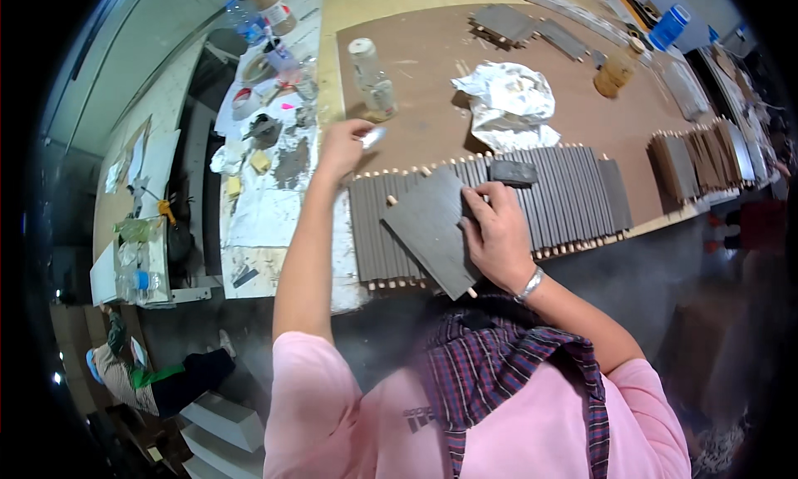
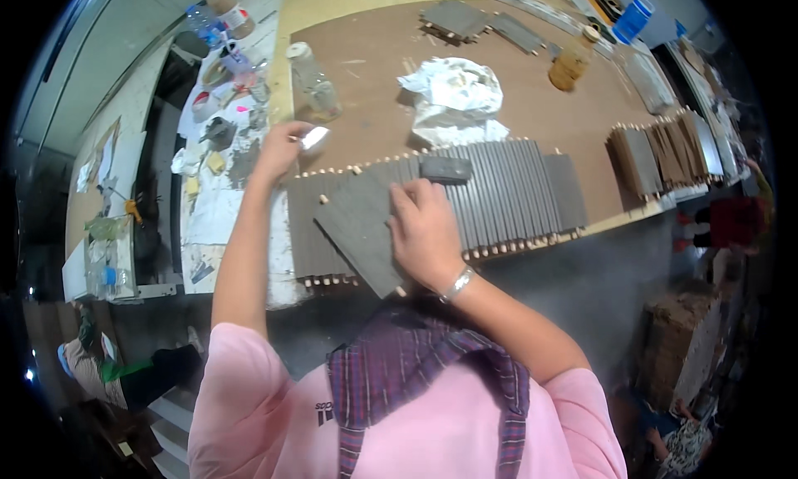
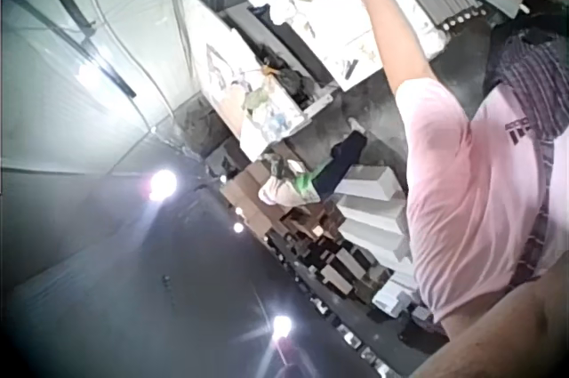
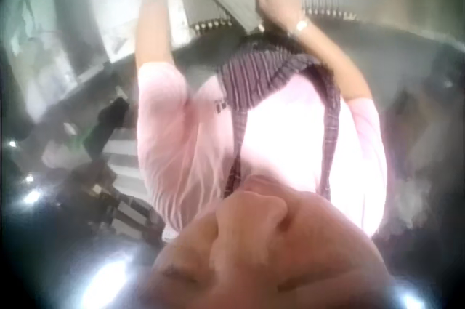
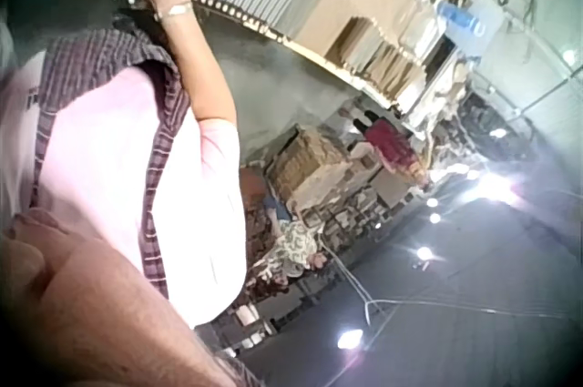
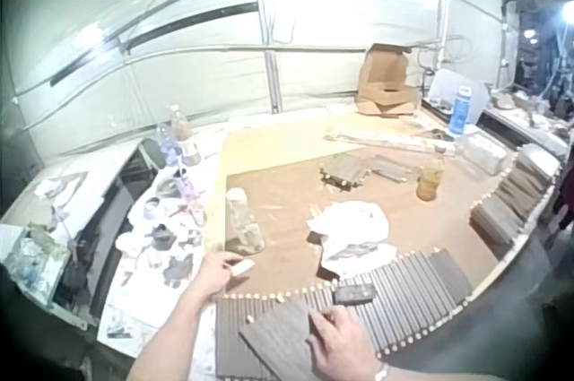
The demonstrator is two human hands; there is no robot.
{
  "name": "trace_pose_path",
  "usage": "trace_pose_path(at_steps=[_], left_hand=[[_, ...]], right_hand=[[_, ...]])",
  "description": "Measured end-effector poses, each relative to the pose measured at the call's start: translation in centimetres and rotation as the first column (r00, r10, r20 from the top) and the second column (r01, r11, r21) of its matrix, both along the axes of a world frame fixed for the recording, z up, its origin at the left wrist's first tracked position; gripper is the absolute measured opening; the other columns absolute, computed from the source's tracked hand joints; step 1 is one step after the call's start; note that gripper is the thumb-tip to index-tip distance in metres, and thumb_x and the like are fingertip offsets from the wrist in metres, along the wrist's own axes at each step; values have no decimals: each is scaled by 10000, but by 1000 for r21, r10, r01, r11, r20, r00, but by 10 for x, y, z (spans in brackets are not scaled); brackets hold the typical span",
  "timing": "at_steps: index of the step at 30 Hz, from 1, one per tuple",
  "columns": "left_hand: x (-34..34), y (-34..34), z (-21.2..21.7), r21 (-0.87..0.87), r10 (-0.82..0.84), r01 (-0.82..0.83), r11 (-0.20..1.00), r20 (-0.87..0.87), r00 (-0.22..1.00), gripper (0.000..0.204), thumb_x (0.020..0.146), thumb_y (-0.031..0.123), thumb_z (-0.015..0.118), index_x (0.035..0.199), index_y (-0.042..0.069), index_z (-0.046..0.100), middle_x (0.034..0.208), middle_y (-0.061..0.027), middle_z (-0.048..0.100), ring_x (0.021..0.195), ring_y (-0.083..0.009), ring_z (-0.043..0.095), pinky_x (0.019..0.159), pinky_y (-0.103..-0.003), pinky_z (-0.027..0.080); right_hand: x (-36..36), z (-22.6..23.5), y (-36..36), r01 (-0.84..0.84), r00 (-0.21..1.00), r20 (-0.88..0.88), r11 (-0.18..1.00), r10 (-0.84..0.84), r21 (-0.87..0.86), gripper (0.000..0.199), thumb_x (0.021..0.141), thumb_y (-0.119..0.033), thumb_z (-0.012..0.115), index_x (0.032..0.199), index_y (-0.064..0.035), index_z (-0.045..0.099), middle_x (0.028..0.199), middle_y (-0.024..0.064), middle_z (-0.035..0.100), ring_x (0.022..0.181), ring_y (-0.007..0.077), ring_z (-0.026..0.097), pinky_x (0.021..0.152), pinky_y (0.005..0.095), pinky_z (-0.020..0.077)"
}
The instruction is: The person inserts wooden dowels into the holes of wooden slats, rubs a small grey block along the edges of the slats, and wipes the surfaces with a white cloth.
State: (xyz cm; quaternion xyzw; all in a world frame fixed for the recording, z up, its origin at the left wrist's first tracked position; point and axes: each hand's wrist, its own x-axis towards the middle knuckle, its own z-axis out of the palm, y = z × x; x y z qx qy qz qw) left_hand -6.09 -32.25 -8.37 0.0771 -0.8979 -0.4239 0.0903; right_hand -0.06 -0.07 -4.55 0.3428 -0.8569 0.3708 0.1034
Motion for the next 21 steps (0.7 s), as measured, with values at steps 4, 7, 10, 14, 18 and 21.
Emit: trace_pose_path(at_steps=[4,7,10,14,18,21], left_hand=[[3,-11,-6,62,52,-61,996,140,989,305,822,-21,613,1097,11,741,924,-115,760,822,-179,703,761,-303,540],[32,-69,-9,-7,159,-160,987,-58,986,215,811,61,691,1005,-1,760,871,-99,759,758,-150,691,729,-284,538],[75,-164,-21,-169,451,-457,873,-72,889,156,813,69,700,939,9,769,831,-113,750,760,-200,709,726,-312,543],[52,-193,-12,-531,580,-552,643,-133,804,221,834,44,650,1037,46,737,990,-146,738,911,-331,687,824,-401,538],[30,-215,-14,-656,501,-480,582,-177,847,259,822,24,641,1068,58,716,1065,-146,719,1007,-378,650,881,-453,505],[21,-228,-27,-713,415,-405,573,-173,893,285,802,-28,631,1054,80,708,1106,-110,675,1080,-332,584,910,-423,503]], right_hand=[[-3,-1,5,14,1000,24,1000,-14,20,490,753,-17,723,1223,25,589,1073,165,548,972,349,536,822,432,462],[-4,2,6,28,999,19,999,-29,40,499,750,-6,721,1229,28,586,1083,170,546,973,354,536,822,435,462],[-1,6,-1,-6,1000,29,1000,6,19,510,746,5,719,1237,32,581,1099,178,545,977,360,536,823,439,462],[-4,6,2,5,998,67,998,-9,61,524,749,16,712,1254,41,573,1110,185,542,987,367,535,834,435,464],[-3,12,0,5,997,73,997,-11,83,548,740,28,715,1268,39,573,1120,186,550,972,363,533,827,434,464],[-4,13,-2,1,997,74,994,-9,106,570,729,34,721,1279,34,571,1120,188,557,955,363,535,815,434,465]])
